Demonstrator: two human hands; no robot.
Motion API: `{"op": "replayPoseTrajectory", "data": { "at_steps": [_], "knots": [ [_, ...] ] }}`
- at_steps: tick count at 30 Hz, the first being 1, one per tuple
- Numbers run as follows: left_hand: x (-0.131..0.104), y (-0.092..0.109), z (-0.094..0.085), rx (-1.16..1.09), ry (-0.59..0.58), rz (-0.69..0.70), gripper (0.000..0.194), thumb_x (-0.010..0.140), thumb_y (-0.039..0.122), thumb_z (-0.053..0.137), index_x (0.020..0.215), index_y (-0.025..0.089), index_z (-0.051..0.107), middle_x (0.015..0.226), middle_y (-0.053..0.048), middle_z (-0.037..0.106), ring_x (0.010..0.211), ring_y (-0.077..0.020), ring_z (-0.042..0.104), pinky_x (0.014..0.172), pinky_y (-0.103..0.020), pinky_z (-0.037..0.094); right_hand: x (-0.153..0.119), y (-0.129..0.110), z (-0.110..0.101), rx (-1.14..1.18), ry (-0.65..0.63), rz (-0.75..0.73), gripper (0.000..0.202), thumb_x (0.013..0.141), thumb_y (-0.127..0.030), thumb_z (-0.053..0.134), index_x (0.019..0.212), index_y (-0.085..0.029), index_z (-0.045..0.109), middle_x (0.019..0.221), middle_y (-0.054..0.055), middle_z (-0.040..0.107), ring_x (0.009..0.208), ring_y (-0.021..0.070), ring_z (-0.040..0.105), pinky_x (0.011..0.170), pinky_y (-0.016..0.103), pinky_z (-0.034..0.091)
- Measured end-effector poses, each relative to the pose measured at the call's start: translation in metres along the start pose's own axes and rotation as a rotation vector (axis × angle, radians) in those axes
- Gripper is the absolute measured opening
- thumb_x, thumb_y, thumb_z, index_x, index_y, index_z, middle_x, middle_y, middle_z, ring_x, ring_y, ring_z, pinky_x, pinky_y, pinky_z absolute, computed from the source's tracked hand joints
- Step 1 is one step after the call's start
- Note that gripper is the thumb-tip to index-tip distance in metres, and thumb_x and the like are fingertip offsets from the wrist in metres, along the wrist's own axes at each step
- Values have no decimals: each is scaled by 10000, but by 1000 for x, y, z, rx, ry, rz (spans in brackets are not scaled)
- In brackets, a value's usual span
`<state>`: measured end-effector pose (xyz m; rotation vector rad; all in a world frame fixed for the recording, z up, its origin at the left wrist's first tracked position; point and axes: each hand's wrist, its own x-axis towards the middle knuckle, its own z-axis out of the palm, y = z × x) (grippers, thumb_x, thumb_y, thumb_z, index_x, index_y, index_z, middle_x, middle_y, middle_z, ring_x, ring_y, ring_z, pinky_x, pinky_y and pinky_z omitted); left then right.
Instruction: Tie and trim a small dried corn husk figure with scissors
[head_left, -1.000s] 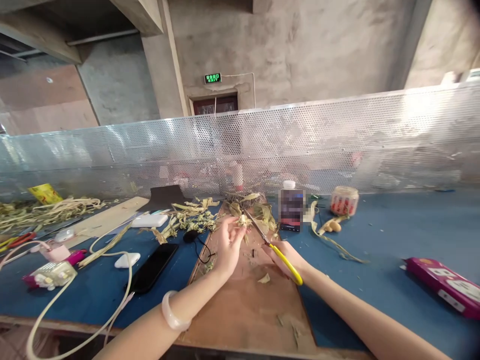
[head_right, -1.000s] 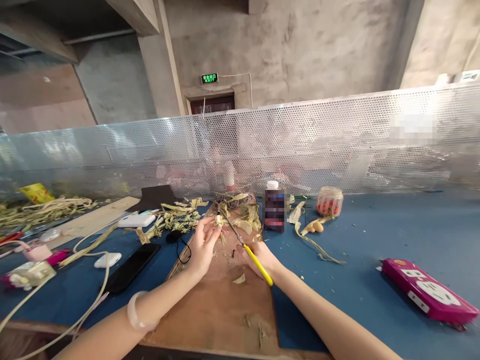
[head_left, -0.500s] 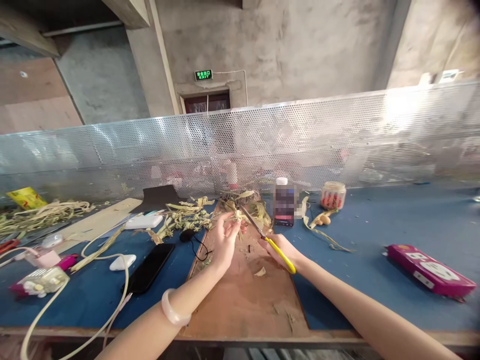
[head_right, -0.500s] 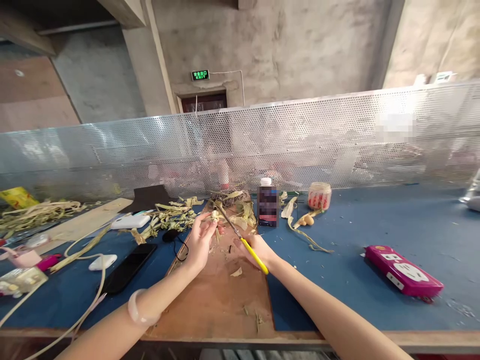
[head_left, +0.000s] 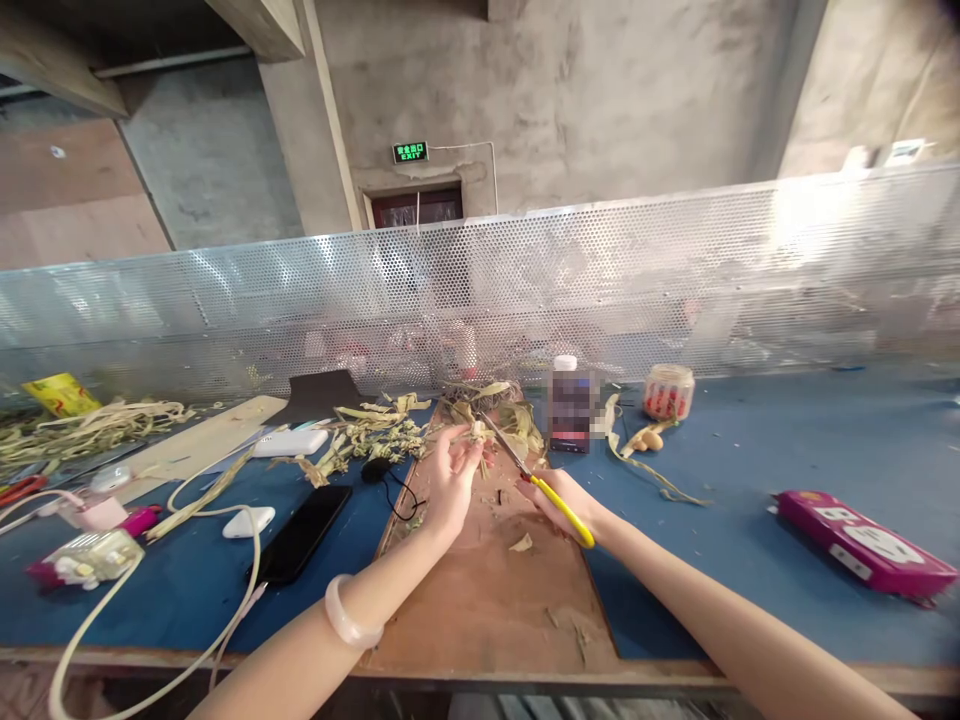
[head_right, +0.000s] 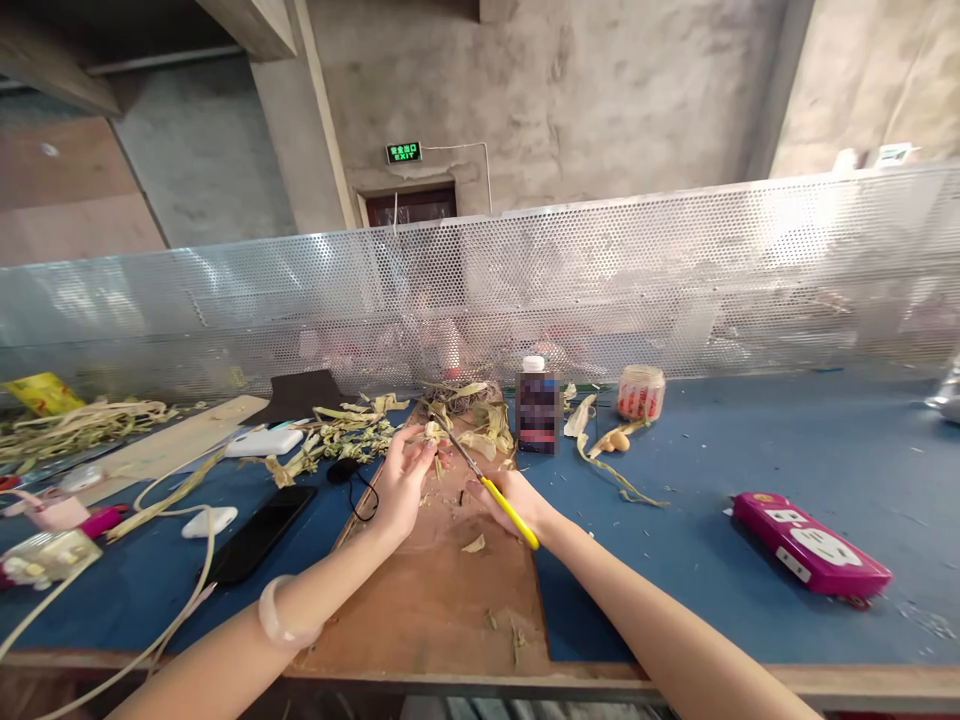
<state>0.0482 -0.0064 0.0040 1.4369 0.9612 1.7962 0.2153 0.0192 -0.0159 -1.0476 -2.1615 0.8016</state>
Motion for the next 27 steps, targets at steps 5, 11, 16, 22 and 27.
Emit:
{"op": "replayPoseTrajectory", "data": {
  "at_steps": [5,11,16,22,27],
  "knots": [
    [0,0,-1,-5,-8,8,331,786,358,562,1070,226,454,915,-55,634,687,-148,609,724,-333,470,1,1,0,-17,5,0,336,813,-438,368,574,-205,332,471,-67,331,425,60,343,417,198,257],
    [-1,1,-1,22,8,3,326,781,375,563,1055,233,458,954,-59,629,713,-156,609,731,-337,471,-1,-2,-2,-29,8,1,352,796,-456,408,556,-209,331,451,-65,319,429,72,345,425,215,261],
    [0,-1,-2,27,11,10,354,775,369,574,1076,222,460,970,-69,622,779,-171,611,750,-341,468,0,0,0,-28,30,6,381,789,-487,420,546,-209,325,453,-61,315,432,71,332,420,218,250],
    [-1,0,-3,22,-3,-5,334,784,361,567,1073,232,461,960,-61,627,782,-167,605,743,-329,466,2,2,3,-40,57,-3,360,806,-442,403,544,-205,337,450,-58,334,446,75,346,434,220,250],
    [-1,1,-2,17,-7,-9,328,785,367,563,1066,232,461,941,-55,630,725,-153,600,709,-315,468,2,4,4,-52,67,-16,372,805,-444,403,534,-202,322,460,-63,317,467,69,301,448,224,238]
  ]
}}
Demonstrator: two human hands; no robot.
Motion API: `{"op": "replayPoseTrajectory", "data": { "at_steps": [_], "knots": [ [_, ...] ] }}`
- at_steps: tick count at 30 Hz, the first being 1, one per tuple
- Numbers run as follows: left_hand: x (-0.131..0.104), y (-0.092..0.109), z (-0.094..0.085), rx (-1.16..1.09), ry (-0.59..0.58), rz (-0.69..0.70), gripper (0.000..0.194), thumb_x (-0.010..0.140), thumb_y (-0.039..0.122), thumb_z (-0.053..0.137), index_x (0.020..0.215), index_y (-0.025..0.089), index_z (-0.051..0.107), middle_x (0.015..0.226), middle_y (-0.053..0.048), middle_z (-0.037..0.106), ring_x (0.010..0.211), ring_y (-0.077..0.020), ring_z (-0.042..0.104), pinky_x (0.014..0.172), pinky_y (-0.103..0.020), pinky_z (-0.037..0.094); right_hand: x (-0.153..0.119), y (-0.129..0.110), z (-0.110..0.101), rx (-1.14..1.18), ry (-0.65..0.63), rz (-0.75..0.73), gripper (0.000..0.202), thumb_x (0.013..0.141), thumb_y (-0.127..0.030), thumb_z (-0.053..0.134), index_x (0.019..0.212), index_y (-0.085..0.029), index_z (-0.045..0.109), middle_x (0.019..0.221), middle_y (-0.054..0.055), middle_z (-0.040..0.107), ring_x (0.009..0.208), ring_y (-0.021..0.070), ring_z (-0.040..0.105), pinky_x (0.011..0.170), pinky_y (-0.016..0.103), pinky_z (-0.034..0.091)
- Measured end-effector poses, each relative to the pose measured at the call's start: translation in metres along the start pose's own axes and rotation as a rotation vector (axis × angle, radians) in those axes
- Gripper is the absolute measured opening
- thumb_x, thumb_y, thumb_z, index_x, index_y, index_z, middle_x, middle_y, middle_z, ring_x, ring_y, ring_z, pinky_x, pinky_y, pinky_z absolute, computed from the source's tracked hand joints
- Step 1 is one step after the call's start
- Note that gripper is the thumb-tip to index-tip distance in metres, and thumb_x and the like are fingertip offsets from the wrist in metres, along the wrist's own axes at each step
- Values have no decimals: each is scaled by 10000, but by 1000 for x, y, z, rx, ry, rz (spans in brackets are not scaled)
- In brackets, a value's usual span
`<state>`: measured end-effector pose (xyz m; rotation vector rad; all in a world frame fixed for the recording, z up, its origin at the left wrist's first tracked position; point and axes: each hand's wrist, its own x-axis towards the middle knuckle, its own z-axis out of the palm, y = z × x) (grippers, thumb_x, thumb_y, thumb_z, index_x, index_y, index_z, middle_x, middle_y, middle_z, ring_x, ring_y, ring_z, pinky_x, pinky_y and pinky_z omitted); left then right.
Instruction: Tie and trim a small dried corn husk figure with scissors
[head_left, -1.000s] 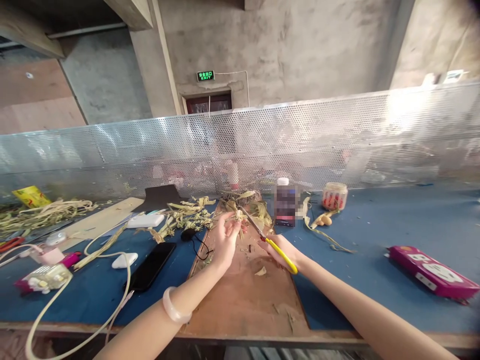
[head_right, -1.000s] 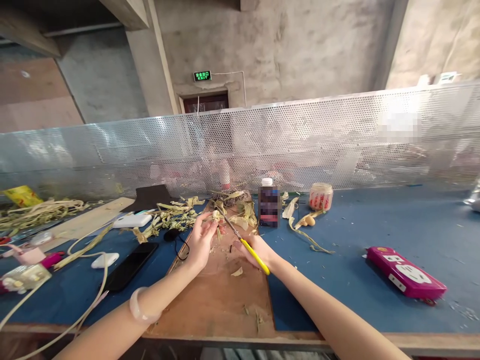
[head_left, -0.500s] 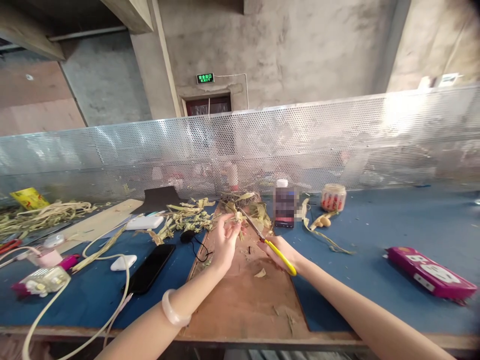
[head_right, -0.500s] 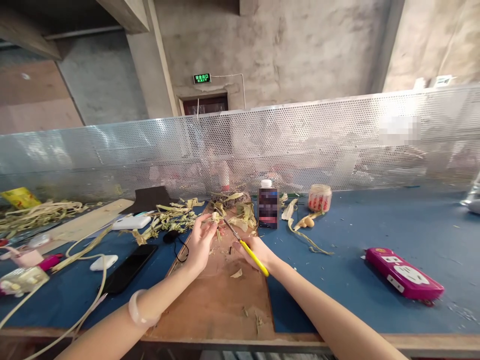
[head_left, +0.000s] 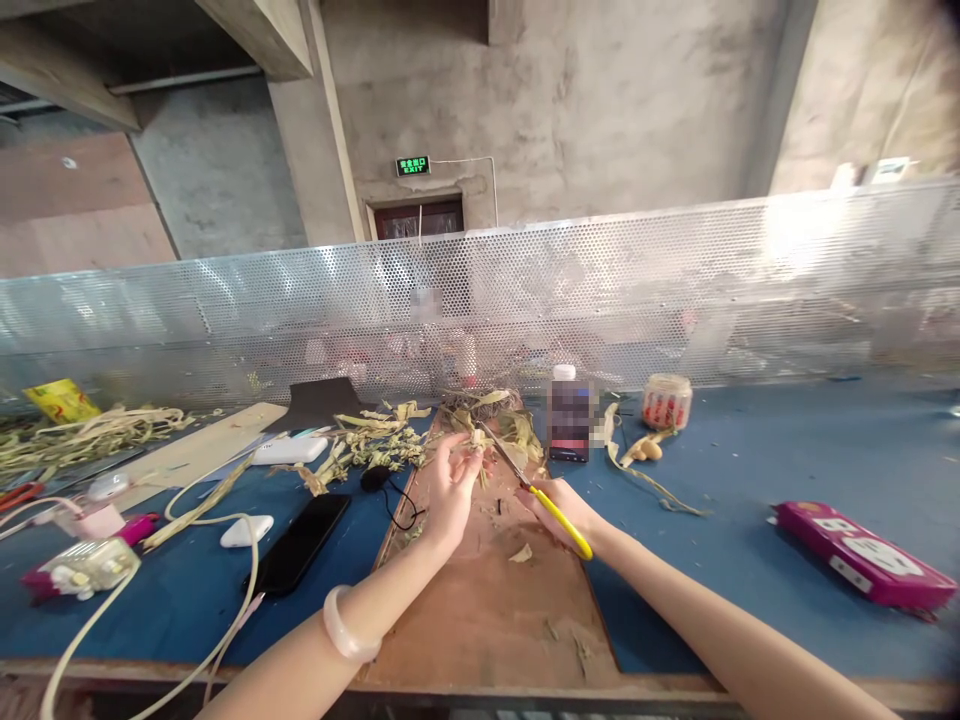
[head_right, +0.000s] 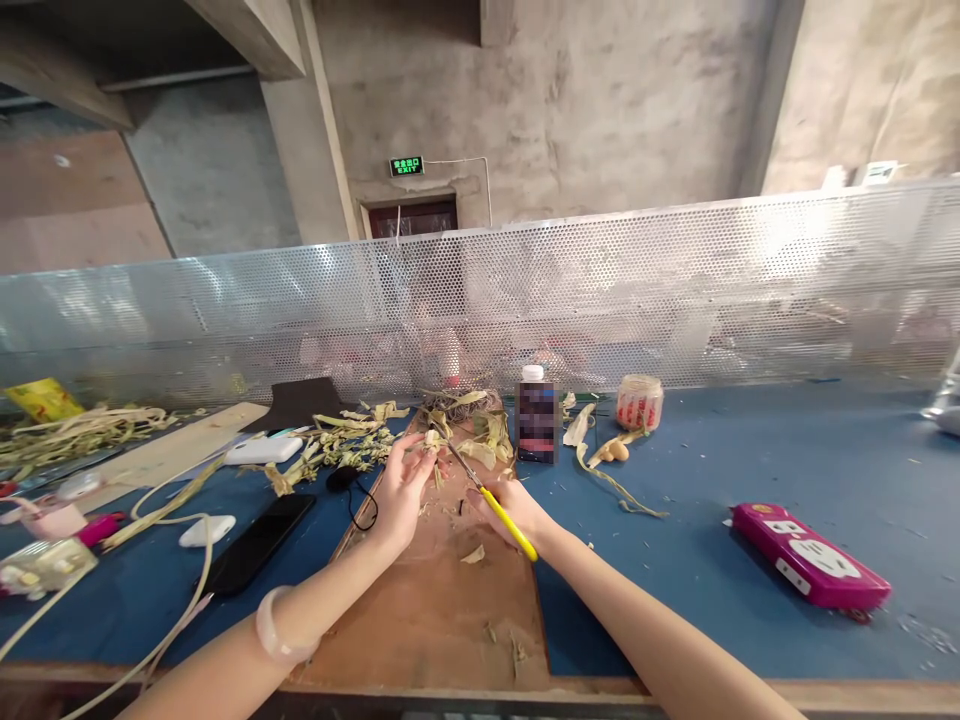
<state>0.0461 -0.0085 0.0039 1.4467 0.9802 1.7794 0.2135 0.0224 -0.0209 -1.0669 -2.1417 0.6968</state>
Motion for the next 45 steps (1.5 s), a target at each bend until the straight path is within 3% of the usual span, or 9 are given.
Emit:
{"op": "replayPoseTrajectory", "data": {
  "at_steps": [11,16,25,45],
  "knots": [
    [0,1,1,-5,21,-12,321,778,365,572,1058,238,478,967,-53,625,742,-148,603,696,-287,462,0,0,0,-19,-11,-9,364,789,-443,407,528,-202,325,475,-67,272,469,68,278,447,222,228],
    [1,0,2,-66,-5,-14,303,785,353,563,1054,247,470,881,-21,615,613,-115,574,642,-271,453,0,-4,-1,-31,-1,-8,369,792,-439,384,515,-205,315,469,-67,249,475,70,252,447,224,221],
    [0,0,3,-141,-9,-19,288,783,332,571,1041,254,473,851,-5,603,606,-111,568,643,-260,438,0,-2,1,-55,33,-31,379,781,-450,382,503,-204,302,507,-60,217,495,72,232,450,228,208],
    [9,-4,-2,-175,-10,2,303,758,322,603,1034,239,510,876,-20,617,620,-115,563,593,-254,445,5,11,1,-110,61,-119,369,787,-420,382,497,-191,374,499,-54,270,510,79,268,466,225,226]
  ]
}}
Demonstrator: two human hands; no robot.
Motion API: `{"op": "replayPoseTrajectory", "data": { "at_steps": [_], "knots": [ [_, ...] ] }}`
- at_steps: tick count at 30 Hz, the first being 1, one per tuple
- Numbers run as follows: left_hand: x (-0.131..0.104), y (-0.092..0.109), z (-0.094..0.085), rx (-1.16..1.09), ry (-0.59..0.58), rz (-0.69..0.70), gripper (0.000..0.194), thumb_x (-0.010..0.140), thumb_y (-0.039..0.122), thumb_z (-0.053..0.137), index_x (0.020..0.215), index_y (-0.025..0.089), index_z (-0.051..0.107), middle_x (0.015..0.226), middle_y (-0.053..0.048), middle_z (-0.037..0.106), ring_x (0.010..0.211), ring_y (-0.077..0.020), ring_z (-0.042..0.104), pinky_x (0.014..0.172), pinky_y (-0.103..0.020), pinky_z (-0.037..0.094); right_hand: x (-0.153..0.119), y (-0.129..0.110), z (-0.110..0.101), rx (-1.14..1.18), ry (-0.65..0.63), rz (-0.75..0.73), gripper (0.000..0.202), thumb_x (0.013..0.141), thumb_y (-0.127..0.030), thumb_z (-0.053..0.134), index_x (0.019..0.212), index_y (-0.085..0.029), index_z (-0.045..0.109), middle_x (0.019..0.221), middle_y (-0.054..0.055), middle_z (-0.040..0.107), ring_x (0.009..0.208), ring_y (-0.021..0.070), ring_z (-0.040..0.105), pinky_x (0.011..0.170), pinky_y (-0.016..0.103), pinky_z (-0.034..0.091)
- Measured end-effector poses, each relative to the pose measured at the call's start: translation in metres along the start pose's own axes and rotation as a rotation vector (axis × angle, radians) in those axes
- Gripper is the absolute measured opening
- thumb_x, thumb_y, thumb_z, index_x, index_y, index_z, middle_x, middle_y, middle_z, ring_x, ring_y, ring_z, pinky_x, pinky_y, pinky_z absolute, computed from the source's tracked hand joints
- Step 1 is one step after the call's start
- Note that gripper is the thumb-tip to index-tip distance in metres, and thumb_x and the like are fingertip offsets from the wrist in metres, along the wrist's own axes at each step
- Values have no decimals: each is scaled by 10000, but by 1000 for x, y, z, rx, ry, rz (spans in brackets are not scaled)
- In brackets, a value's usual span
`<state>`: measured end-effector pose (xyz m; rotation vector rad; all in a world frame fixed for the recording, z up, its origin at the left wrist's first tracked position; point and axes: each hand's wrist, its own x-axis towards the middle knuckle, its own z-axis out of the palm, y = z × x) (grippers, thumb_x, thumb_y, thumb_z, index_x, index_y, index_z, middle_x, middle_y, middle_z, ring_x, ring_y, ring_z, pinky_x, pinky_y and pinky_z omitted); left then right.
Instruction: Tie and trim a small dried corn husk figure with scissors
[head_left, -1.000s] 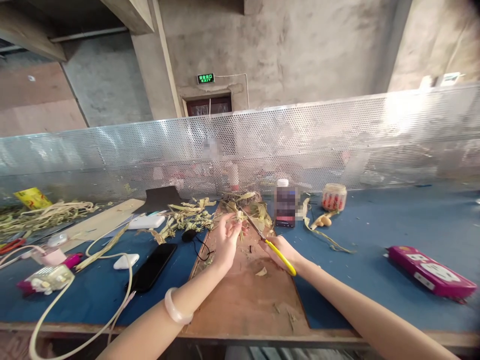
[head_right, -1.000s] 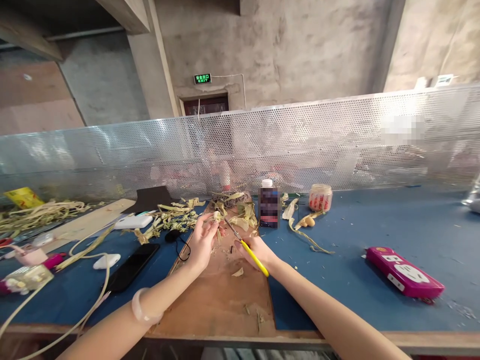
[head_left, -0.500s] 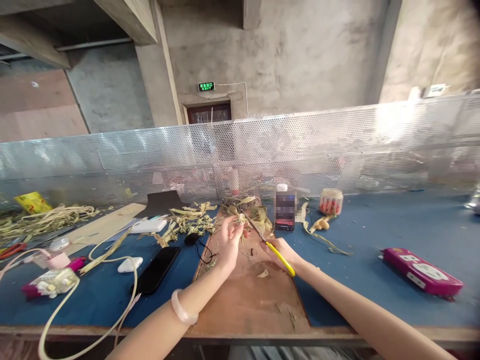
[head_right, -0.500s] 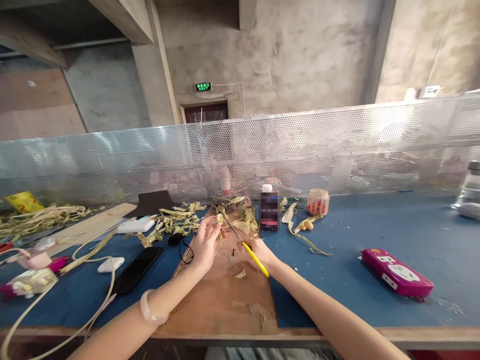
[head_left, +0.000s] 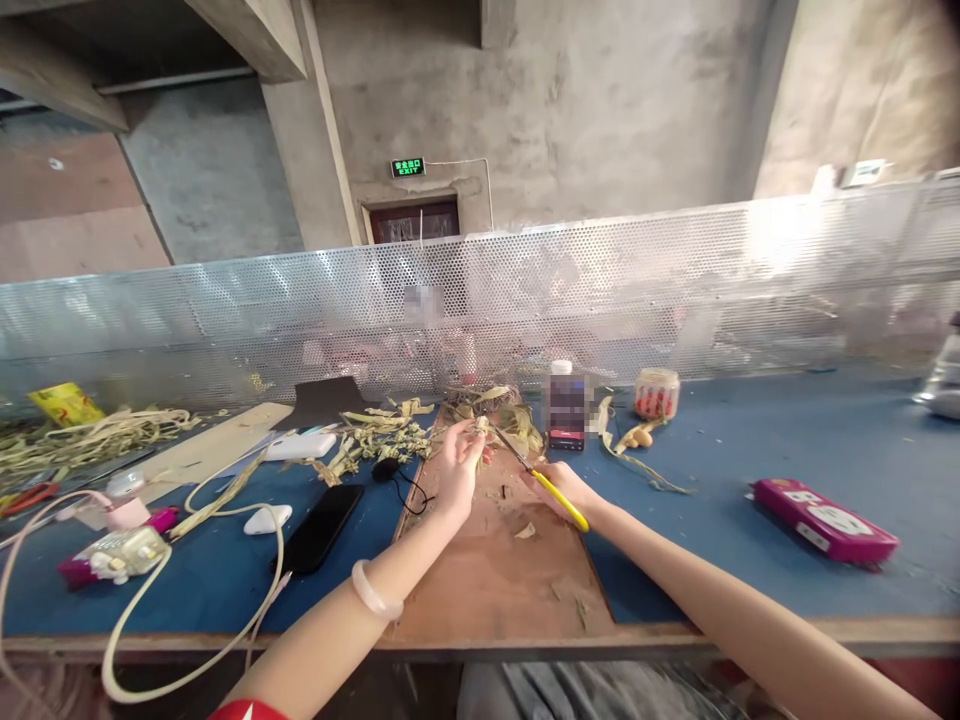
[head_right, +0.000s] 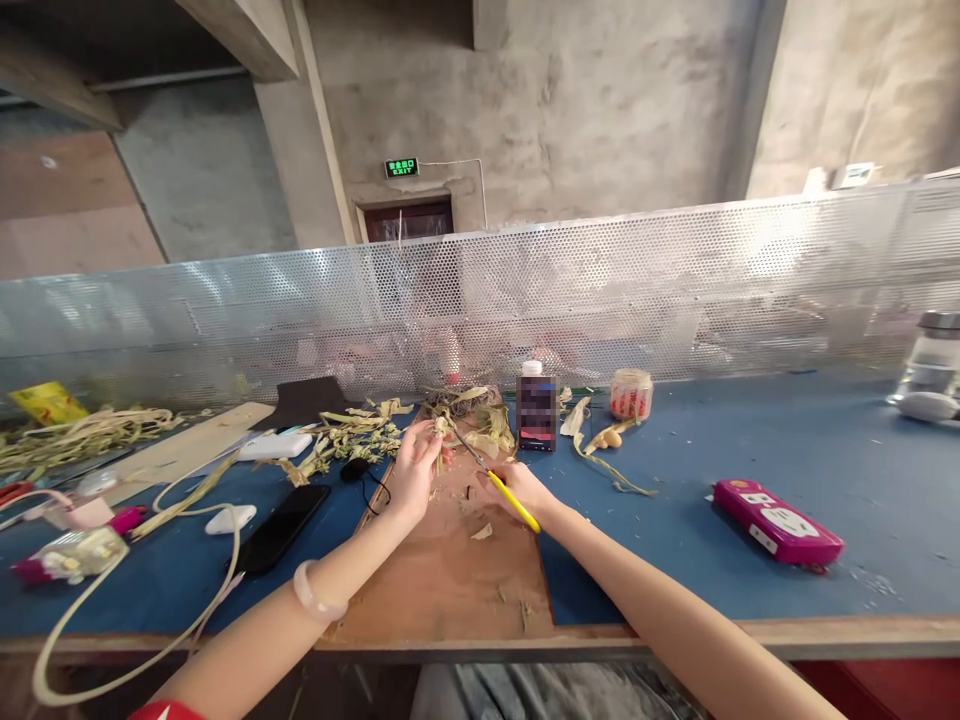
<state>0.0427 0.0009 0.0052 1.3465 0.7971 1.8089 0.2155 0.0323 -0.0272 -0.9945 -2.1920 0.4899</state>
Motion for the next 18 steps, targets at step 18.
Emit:
{"op": "replayPoseTrajectory", "data": {
  "at_steps": [18],
  "knots": [
    [10,5,-2,-151,-63,-118,276,730,332,620,959,201,538,830,-21,613,597,-93,550,489,-200,393,0,6,0,-8,31,35,403,781,-485,414,537,-166,455,508,-48,338,527,81,298,484,227,249]
  ]
}}
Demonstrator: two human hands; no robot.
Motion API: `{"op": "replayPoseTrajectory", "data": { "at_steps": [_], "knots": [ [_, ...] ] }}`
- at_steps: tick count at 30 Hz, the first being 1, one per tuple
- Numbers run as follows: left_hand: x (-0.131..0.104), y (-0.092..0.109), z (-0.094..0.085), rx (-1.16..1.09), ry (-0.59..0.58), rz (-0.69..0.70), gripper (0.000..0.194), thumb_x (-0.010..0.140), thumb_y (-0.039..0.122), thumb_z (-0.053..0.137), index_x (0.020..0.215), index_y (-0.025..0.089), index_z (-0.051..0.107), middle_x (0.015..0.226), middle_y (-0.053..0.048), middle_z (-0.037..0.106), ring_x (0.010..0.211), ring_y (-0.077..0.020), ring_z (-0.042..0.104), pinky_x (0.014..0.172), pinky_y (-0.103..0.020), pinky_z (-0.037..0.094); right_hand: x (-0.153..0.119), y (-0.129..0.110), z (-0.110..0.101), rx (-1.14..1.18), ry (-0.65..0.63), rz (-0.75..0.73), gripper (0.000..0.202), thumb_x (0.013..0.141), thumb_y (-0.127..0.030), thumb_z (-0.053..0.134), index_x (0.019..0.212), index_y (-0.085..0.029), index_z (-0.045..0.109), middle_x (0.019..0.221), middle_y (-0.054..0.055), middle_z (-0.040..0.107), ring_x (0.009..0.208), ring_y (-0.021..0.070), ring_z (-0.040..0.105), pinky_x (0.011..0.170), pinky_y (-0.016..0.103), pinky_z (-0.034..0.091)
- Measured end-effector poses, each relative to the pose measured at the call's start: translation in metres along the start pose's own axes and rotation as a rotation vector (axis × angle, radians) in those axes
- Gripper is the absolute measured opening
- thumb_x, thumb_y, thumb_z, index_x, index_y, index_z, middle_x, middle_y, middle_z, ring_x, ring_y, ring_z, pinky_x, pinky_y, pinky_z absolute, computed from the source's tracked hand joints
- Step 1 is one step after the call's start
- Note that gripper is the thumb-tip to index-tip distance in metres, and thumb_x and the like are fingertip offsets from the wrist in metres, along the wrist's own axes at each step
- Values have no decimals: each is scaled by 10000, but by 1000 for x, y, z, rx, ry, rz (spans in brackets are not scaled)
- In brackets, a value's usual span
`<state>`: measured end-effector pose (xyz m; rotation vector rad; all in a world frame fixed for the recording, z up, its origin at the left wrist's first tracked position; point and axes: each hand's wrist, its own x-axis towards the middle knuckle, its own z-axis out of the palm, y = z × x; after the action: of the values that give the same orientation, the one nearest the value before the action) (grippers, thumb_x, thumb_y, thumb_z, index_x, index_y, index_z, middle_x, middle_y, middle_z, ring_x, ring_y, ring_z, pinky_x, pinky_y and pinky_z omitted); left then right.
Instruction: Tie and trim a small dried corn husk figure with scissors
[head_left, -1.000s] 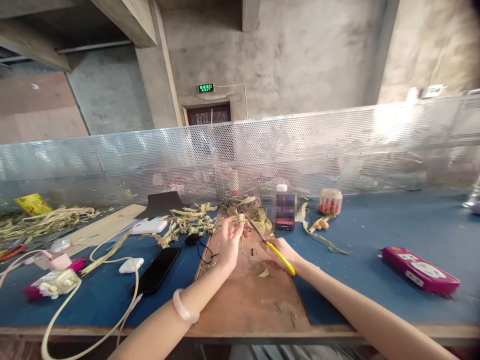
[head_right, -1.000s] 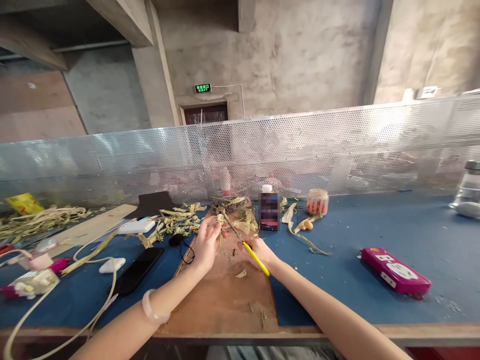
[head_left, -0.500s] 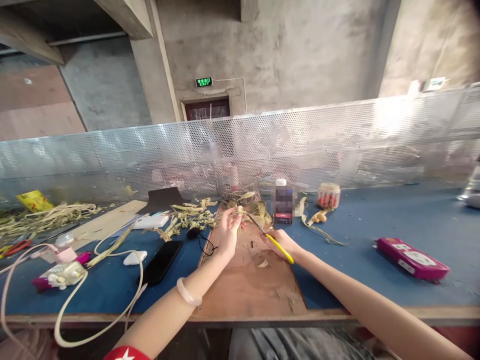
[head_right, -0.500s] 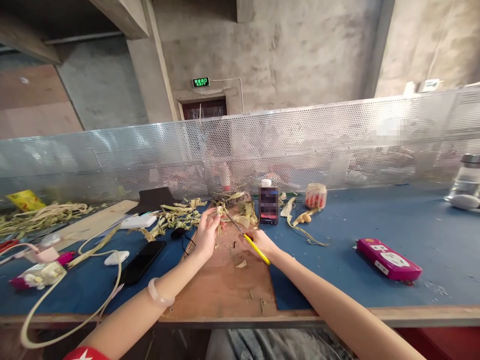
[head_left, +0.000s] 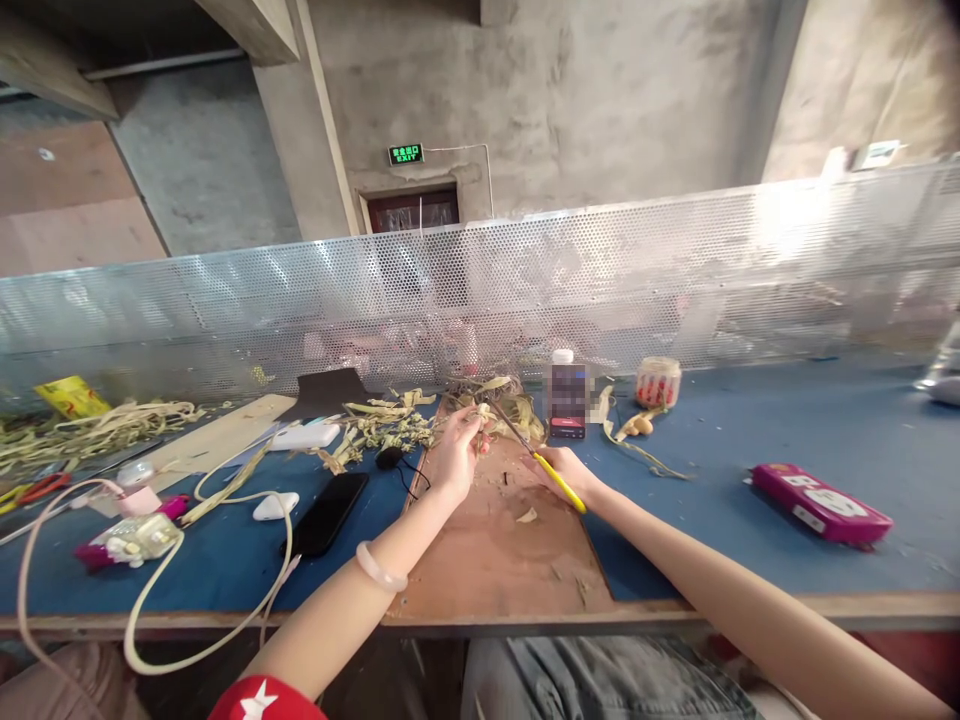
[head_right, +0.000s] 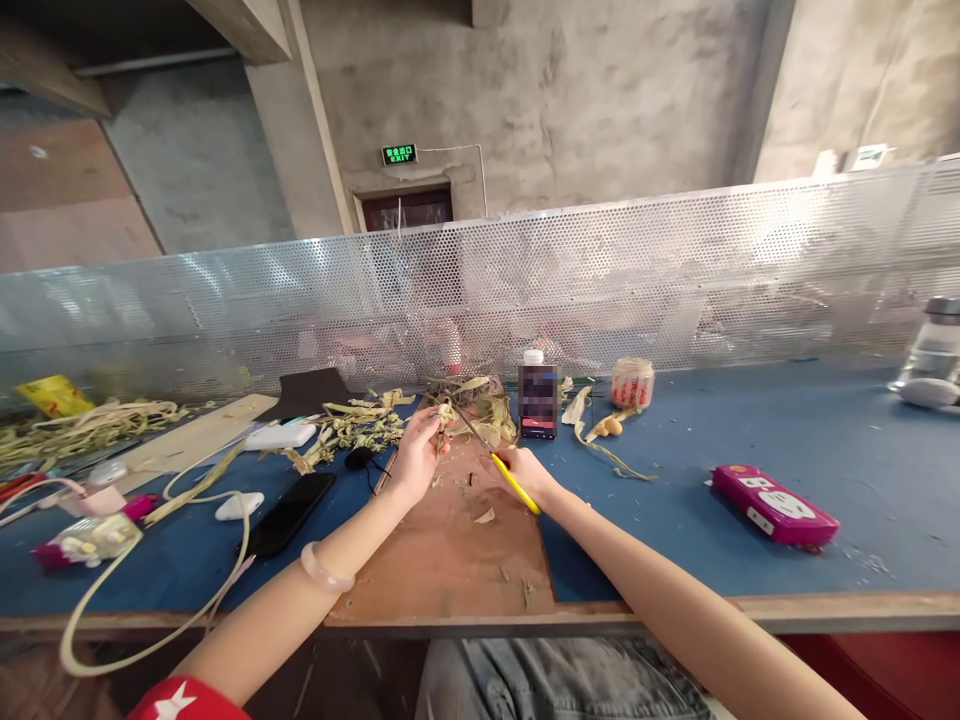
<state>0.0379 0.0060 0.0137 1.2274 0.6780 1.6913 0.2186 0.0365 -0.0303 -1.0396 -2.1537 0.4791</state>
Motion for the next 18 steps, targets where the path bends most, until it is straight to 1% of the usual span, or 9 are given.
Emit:
{"op": "replayPoseTrajectory", "data": {
  "at_steps": [4,8,13,18],
  "knots": [
    [1,0,0,-14,-8,0,254,742,346,604,945,207,540,845,-21,614,597,-90,554,486,-199,396,-2,-3,-5,41,-48,35,387,773,-488,423,533,-186,399,493,-53,334,491,76,319,462,221,253],
    [2,-1,0,-19,-23,8,270,743,329,611,970,204,535,839,-27,619,595,-89,552,487,-197,393,-3,-3,-8,80,-65,80,371,795,-490,384,563,-200,379,480,-47,375,456,79,350,444,222,266],
    [-1,-2,1,-6,-58,10,274,750,319,610,991,209,539,828,-21,627,626,-115,581,571,-241,440,-4,-5,-7,88,-81,85,356,761,-490,444,563,-200,386,470,-51,385,450,80,371,451,224,277],
    [-4,-5,3,62,-49,1,301,732,338,629,991,214,540,862,-28,643,677,-153,618,645,-295,472,-4,-3,-7,84,-84,86,361,767,-488,419,555,-198,383,471,-60,367,457,79,370,462,226,280]
  ]
}}
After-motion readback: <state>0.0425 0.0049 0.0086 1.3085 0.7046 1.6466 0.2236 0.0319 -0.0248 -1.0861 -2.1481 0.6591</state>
